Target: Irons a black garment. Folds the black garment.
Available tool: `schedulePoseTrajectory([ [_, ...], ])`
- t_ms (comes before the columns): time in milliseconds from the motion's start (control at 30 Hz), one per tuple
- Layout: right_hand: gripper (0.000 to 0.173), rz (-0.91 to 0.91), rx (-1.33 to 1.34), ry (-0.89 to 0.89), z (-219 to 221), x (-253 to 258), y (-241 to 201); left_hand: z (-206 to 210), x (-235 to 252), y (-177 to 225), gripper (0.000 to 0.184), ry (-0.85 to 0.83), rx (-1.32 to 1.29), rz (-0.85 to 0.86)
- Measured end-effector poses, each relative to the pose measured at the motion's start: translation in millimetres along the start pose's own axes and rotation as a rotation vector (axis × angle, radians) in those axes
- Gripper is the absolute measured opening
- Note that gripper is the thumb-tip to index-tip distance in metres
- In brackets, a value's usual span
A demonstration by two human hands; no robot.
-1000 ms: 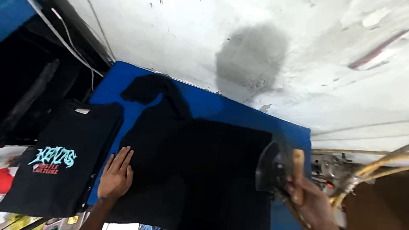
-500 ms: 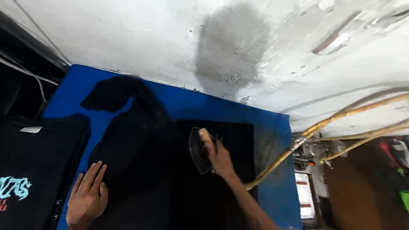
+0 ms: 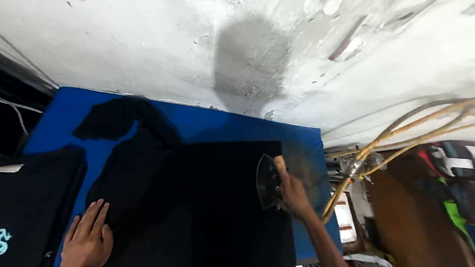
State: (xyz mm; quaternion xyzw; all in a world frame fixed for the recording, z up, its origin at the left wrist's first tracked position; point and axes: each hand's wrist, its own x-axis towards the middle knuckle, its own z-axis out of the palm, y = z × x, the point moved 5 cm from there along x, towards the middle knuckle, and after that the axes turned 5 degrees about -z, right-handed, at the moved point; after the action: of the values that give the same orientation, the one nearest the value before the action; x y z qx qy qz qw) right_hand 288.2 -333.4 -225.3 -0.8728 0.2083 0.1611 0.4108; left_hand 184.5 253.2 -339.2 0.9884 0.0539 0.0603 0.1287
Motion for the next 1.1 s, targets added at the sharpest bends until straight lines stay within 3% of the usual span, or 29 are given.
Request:
schedulePoseTrajectory([
  [100,0.048,-0.048,-0.162,-0.121,71,-67,-13,-2,-1,5,0.059,-0.017,0.005,-0.015],
  [167,0.061,-0.079,-0.288,-0.222,112,-98,-19,-3,1,8,0.059,-0.026,0.006,-0.015],
  [233,0.072,-0.085,-0.329,-0.261,127,-111,-18,-3,1,8,0.059,-0.023,0.012,-0.017],
  [333,0.069,-0.090,-0.319,-0.128,101,-105,3,-1,-1,7,0.058,-0.015,0.015,-0.018],
  [467,0.050,0.001,-0.177,0.055,18,-79,57,0,-1,4,0.059,-0.005,0.039,-0.013],
  [567,0.054,0.065,-0.061,0.085,-27,-67,101,0,-4,1,0.060,-0.008,0.031,-0.014],
  [733,0.057,0.073,0.002,0.056,-26,-70,96,-7,-3,-9,0.062,-0.048,-0.151,-0.020],
  [867,0.056,0.030,-0.017,-0.035,26,-101,46,-62,-20,-15,0.047,0.069,-0.305,-0.134],
  [967,0.055,-0.043,-0.049,-0.183,103,-122,-9,-95,-74,-19,0.035,0.164,-0.308,-0.484],
  [1100,0.054,-0.278,-0.191,-0.420,226,-134,-99,-73,-151,-26,0.047,0.011,-0.436,-0.890],
])
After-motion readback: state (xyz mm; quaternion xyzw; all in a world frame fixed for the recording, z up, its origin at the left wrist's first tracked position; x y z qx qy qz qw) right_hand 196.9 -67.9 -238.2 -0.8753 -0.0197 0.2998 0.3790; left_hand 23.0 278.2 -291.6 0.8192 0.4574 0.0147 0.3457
